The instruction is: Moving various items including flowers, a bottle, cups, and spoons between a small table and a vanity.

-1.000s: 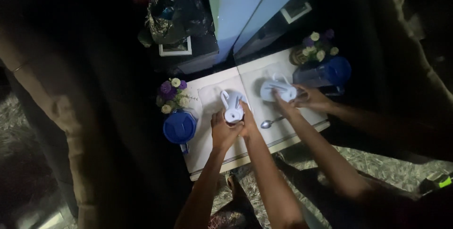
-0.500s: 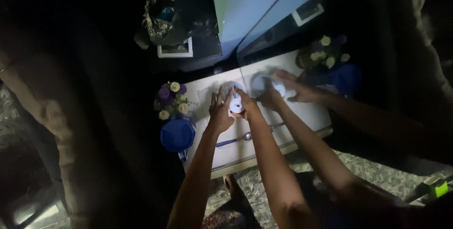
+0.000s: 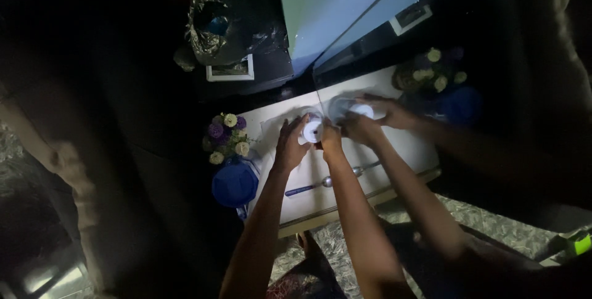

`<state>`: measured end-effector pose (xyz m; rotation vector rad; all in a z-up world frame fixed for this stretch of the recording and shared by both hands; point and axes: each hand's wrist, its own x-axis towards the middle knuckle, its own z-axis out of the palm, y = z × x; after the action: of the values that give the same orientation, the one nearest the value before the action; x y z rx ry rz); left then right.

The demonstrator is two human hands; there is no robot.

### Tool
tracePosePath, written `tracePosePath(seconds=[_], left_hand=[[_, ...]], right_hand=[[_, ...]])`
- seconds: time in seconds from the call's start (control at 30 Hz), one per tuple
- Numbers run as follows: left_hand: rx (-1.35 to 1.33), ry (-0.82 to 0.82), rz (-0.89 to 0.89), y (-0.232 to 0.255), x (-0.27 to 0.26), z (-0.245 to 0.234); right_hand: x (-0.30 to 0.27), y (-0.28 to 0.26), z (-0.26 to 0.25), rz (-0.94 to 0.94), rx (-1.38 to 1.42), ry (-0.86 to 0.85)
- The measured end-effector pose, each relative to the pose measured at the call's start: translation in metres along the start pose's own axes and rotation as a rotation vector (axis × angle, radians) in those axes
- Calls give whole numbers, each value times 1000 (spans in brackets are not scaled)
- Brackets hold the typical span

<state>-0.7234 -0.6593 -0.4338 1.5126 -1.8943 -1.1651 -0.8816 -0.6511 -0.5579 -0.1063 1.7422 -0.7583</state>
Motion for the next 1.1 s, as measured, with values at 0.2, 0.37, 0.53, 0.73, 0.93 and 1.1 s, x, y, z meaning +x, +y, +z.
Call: tracePosePath(seconds=[0.2, 0.37, 0.53, 0.73, 0.93, 1.1], left_hand=[[-91, -96, -135, 2, 9, -8], [-58, -56, -80, -8, 17, 6], [-96, -40, -71, -28, 21, 20], [-11, -35, -104, -24, 23, 21], [170, -166, -197, -15, 28, 13], [158, -81, -179, -11, 19, 11]], right_hand=[[6, 34, -3, -188, 189, -38], [-30, -3, 7, -84, 178, 78], [-28, 1, 10, -84, 270, 122], [-26, 0, 8, -31, 353, 95], [-17, 16, 3, -92, 308, 19], [-15, 30, -5, -8, 397, -23]])
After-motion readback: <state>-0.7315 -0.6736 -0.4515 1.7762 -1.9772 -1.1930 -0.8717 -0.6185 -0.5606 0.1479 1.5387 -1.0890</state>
